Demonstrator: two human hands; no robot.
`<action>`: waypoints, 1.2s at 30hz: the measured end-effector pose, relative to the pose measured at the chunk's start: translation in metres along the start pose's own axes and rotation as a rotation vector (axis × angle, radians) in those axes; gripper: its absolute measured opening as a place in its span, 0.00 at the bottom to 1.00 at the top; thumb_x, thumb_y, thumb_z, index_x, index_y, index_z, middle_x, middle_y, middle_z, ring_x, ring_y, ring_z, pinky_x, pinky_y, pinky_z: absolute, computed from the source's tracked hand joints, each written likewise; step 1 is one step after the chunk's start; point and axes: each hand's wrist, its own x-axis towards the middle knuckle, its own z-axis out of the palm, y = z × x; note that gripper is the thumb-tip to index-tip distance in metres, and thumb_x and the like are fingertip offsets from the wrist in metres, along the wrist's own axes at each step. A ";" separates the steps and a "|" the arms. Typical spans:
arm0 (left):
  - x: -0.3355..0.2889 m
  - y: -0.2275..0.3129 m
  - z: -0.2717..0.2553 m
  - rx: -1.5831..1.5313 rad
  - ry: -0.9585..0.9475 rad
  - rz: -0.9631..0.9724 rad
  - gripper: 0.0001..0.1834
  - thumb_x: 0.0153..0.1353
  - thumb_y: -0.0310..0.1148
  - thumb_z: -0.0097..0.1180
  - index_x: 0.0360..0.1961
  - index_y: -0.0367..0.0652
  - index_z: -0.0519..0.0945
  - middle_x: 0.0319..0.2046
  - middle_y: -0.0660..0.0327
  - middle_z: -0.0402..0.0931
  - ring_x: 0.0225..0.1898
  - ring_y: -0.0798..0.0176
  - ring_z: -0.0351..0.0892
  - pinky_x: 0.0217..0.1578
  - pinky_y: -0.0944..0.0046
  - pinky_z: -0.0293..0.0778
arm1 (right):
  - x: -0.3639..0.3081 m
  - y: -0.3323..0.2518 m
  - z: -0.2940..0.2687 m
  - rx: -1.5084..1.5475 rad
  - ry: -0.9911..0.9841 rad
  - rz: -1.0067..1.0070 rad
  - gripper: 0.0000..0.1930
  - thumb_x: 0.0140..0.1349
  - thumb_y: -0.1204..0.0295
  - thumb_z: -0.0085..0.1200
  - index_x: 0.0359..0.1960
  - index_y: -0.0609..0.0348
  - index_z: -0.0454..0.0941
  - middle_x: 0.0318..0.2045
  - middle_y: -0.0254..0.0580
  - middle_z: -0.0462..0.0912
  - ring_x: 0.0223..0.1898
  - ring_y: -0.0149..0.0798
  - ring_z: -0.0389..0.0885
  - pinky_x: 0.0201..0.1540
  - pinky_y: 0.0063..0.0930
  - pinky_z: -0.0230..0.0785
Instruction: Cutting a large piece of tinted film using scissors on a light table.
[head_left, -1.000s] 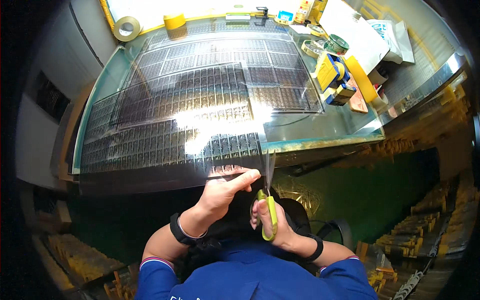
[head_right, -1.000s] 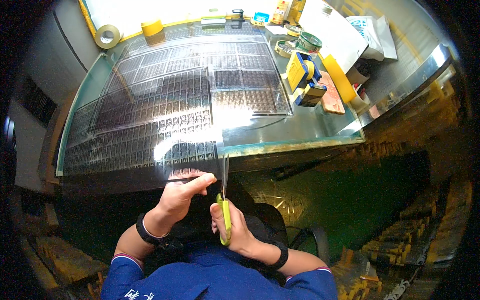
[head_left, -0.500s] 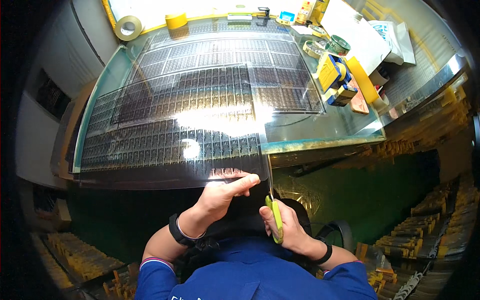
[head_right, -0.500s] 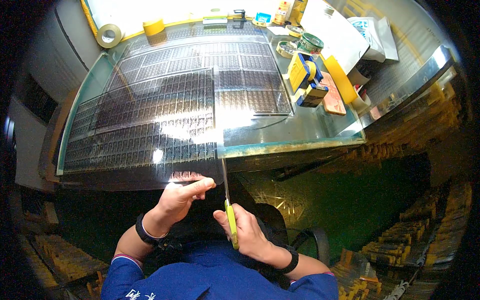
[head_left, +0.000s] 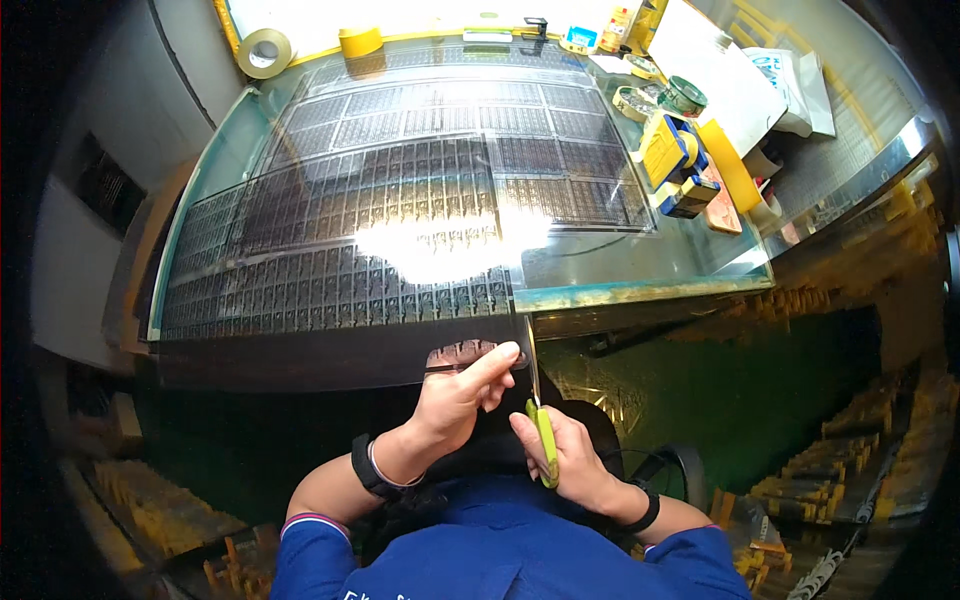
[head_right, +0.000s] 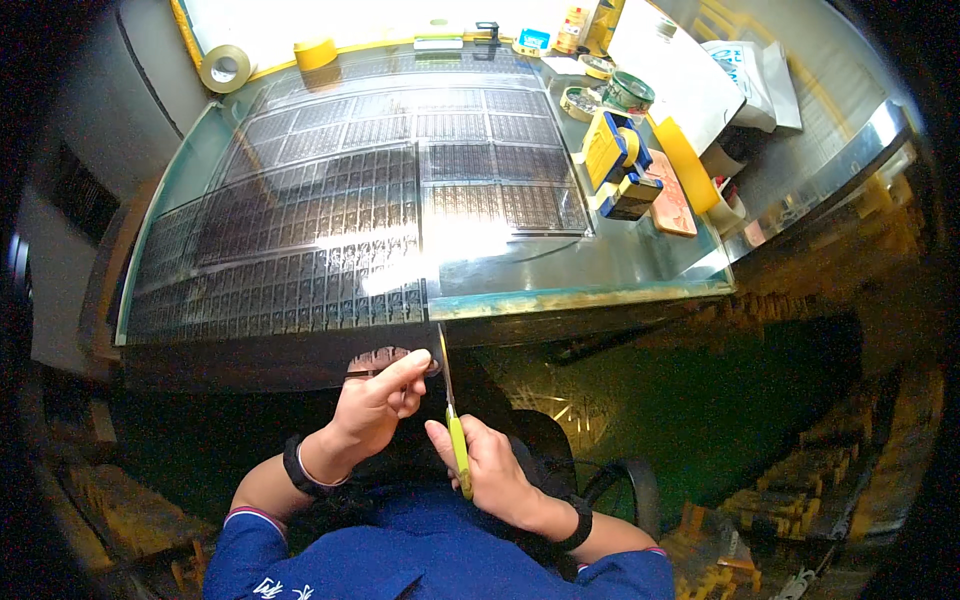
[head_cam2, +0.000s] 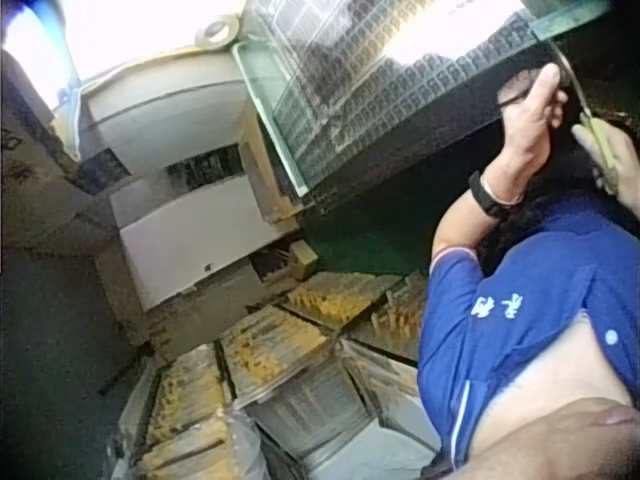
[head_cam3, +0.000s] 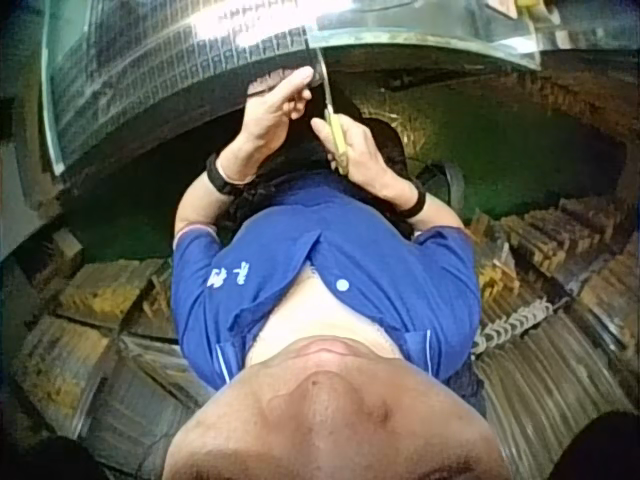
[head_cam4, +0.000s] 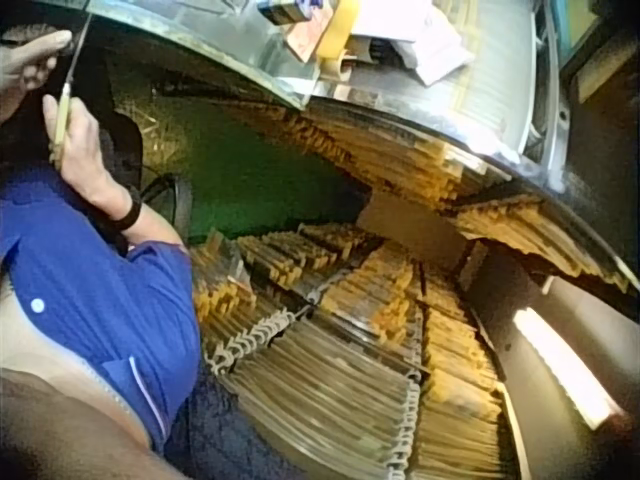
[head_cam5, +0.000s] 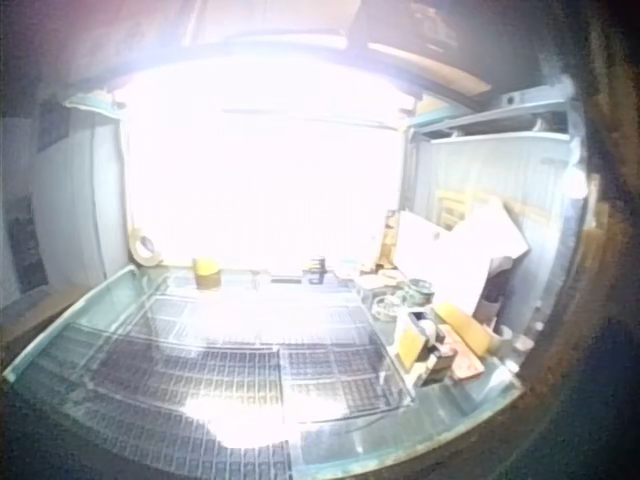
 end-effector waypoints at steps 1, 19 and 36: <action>0.001 0.000 -0.001 0.002 -0.032 0.015 0.07 0.53 0.35 0.58 0.26 0.43 0.78 0.17 0.68 0.72 0.15 0.78 0.65 0.15 0.78 0.58 | 0.001 0.001 0.000 0.016 0.009 0.001 0.19 0.60 0.56 0.47 0.21 0.60 0.66 0.11 0.34 0.69 0.13 0.26 0.69 0.15 0.22 0.61; -0.009 0.000 0.001 0.065 -0.149 -0.097 0.10 0.55 0.37 0.56 0.26 0.41 0.78 0.15 0.69 0.69 0.13 0.78 0.62 0.13 0.78 0.55 | 0.005 0.002 -0.006 -0.024 0.045 -0.088 0.18 0.61 0.59 0.46 0.22 0.60 0.63 0.12 0.36 0.67 0.14 0.27 0.67 0.17 0.24 0.59; -0.010 -0.001 0.002 0.055 -0.214 -0.129 0.12 0.55 0.40 0.56 0.27 0.42 0.78 0.15 0.69 0.69 0.14 0.79 0.60 0.14 0.78 0.54 | -0.003 -0.009 -0.002 0.086 0.047 0.006 0.14 0.61 0.61 0.45 0.35 0.61 0.70 0.16 0.30 0.67 0.16 0.23 0.68 0.19 0.18 0.63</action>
